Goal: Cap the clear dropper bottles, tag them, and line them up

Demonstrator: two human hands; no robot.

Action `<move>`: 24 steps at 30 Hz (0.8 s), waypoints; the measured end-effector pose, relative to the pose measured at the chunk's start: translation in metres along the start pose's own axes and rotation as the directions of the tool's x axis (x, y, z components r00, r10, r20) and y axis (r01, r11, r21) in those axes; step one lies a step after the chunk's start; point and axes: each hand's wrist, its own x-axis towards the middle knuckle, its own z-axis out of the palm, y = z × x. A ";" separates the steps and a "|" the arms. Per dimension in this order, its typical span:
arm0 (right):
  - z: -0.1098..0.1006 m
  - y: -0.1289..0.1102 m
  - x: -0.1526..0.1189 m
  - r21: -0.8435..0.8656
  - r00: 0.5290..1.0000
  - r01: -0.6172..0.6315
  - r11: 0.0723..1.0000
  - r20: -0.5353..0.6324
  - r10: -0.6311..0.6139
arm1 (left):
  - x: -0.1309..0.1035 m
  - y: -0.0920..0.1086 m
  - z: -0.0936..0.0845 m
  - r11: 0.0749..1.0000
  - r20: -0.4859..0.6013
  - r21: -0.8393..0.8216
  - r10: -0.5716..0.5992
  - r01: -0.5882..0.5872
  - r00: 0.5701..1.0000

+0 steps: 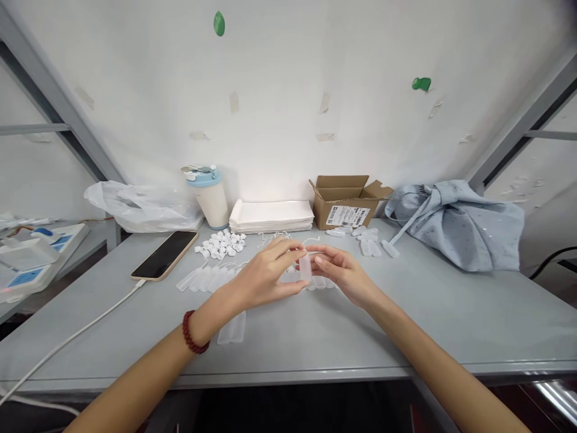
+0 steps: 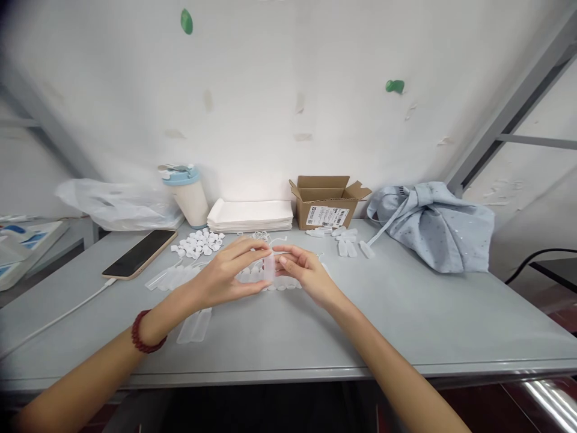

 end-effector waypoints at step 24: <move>-0.022 -0.003 0.009 -0.145 0.913 0.072 0.987 -0.388 -0.124 | -0.077 0.029 -0.048 0.914 0.507 0.129 -0.395 0.385 0.766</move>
